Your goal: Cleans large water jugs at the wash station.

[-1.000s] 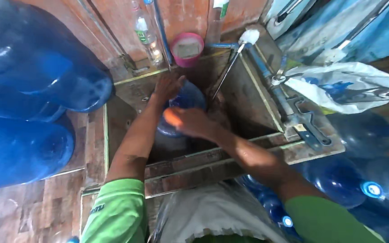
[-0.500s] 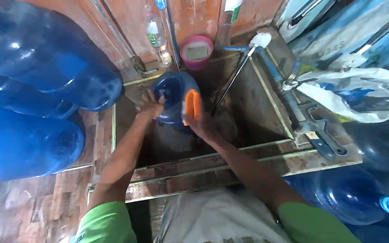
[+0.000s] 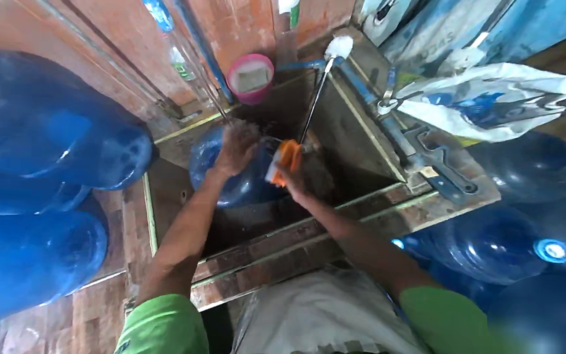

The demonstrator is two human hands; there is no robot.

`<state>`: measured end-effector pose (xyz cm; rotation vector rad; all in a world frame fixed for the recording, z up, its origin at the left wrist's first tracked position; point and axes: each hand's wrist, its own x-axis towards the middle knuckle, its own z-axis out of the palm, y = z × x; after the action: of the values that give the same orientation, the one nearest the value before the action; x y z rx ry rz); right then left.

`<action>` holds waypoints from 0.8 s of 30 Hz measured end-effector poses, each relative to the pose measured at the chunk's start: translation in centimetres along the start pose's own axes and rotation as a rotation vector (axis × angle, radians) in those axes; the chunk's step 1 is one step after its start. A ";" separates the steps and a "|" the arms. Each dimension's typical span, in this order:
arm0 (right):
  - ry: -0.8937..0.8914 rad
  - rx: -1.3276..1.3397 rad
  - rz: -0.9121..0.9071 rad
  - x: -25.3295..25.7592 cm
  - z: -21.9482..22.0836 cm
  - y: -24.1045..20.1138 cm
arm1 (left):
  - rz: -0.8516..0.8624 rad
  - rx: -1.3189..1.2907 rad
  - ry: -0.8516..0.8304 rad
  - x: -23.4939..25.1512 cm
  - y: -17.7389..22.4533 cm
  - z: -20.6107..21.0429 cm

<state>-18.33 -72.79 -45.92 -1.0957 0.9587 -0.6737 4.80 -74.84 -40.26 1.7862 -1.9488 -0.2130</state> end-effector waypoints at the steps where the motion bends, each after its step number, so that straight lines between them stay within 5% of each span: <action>1: 0.013 0.009 0.013 0.3 -0.3 0.3 | 0.068 0.020 0.014 -0.2 -0.1 0.3; 5: -0.189 -0.139 0.043 -5.0 1.5 -0.6 | -0.305 0.203 0.157 0.7 -0.4 -0.3; 9: -0.038 -0.116 0.095 0.5 -2.3 -1.7 | 0.155 0.272 0.020 -1.1 0.8 0.4; 10: -0.064 -0.170 0.066 0.1 -2.3 -1.6 | 0.135 0.273 0.034 -1.3 0.7 0.4; 14: -0.547 -0.740 -0.277 -4.4 -2.3 -4.9 | -0.394 0.281 -0.117 0.5 0.2 -2.6; 16: -0.628 -0.996 -0.331 -2.0 -3.8 -8.9 | -0.427 0.287 -0.180 0.7 0.7 -2.6; 19: -0.469 -1.255 -0.272 0.3 -2.1 -13.5 | -0.414 0.337 -0.297 2.6 2.4 -1.9; 22: -0.614 -1.355 -0.368 -4.1 2.9 -10.9 | -0.418 0.342 -0.324 3.9 3.2 -2.1; 24: -0.765 -1.258 -0.304 -3.9 2.2 -10.7 | -0.557 0.259 -0.299 3.4 3.3 -3.2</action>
<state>-18.07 -72.21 -34.35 -2.4009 0.4615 0.2594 3.20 -77.04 -35.21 2.5748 -1.6716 -0.4493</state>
